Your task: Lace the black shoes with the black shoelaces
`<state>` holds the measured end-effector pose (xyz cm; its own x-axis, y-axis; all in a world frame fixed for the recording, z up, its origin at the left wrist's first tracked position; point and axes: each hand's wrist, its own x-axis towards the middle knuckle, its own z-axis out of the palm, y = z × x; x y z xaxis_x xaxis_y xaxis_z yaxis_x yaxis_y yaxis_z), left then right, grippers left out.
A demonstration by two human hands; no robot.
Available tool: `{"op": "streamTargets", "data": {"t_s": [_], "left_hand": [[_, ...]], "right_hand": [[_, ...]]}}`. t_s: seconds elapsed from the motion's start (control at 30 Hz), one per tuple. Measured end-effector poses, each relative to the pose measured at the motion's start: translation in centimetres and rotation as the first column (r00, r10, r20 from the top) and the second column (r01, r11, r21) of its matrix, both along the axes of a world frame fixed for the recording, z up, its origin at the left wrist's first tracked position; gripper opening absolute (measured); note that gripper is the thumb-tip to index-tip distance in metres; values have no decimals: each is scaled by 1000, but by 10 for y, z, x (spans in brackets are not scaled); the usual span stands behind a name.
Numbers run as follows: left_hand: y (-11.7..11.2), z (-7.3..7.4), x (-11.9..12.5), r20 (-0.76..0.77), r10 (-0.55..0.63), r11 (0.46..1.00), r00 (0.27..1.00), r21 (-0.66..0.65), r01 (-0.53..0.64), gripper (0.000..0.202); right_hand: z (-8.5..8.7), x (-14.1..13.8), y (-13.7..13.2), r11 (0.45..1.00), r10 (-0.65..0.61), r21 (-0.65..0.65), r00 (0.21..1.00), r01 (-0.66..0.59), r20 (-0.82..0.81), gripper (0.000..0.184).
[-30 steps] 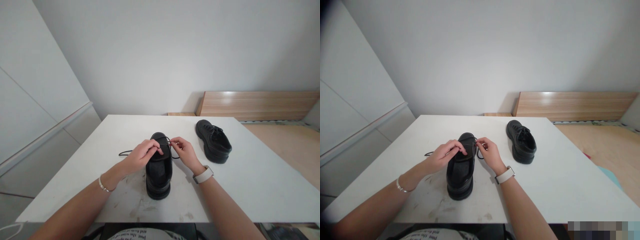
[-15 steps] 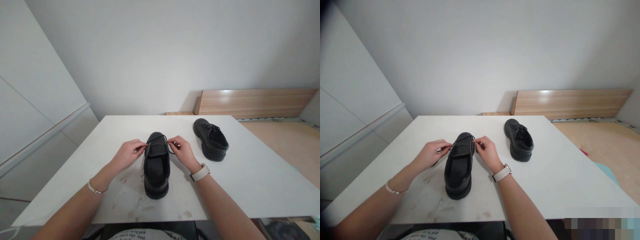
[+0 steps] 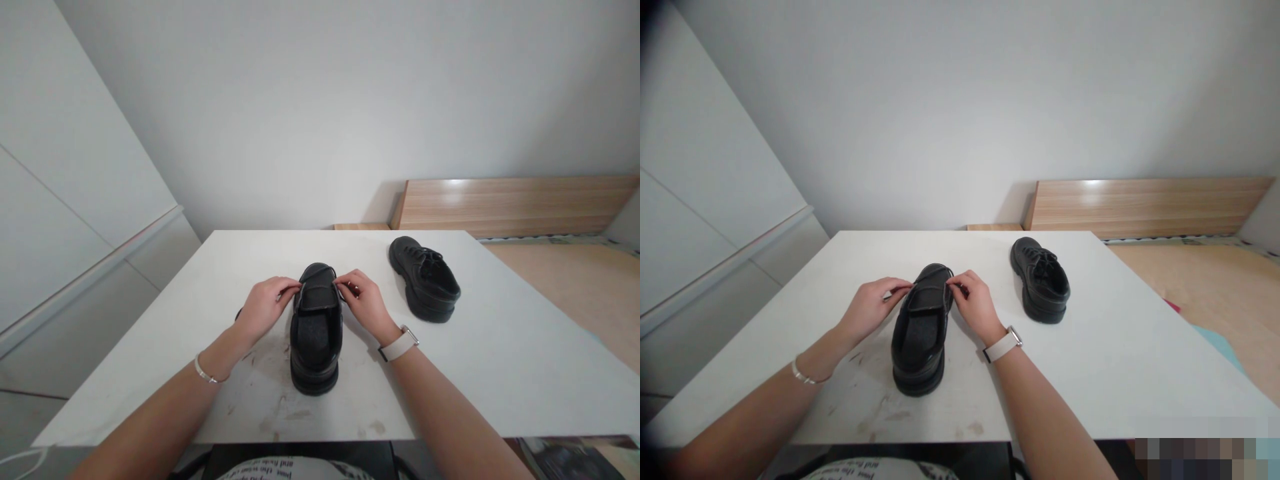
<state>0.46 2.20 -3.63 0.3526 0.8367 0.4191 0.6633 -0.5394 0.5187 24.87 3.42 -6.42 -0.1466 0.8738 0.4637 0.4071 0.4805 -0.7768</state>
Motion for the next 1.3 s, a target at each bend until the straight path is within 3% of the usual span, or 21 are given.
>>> {"op": "streamTargets", "data": {"t_s": [0.2, 0.4, 0.5, 0.7, 1.0, 1.1, 1.3], "left_hand": [[4, -3, 2, 69, 25, 996, 997, 79, -31, 19], [1, -1, 8, 221, 43, 988, 974, -157, -8, 19], [-3, 5, 12, 256, 57, 978, 965, -210, -3, 27], [-3, 19, 19, 176, 12, 974, 984, -224, 29, 36], [-9, 40, 10, 92, -97, 916, 991, -381, 126, 24], [-12, 42, 7, 48, -87, 913, 995, -395, 99, 26], [-10, 44, 8, 47, -53, 894, 997, -443, 68, 26]], "right_hand": [[3, 3, -1, 1000, -15, -3, 1000, 15, 5, 14], [-6, 1, 1, 994, 4, -104, 997, -12, -72, 15], [-8, 1, 2, 994, 17, -103, 997, -25, -78, 16], [-5, 2, 1, 998, 33, -58, 998, -36, -46, 16], [14, 5, -13, 989, 147, -34, 987, -145, 66, 16], [20, 11, -18, 987, 151, -74, 985, -145, 85, 14], [25, 21, -24, 973, 145, -174, 989, -149, -33, 8]]}}
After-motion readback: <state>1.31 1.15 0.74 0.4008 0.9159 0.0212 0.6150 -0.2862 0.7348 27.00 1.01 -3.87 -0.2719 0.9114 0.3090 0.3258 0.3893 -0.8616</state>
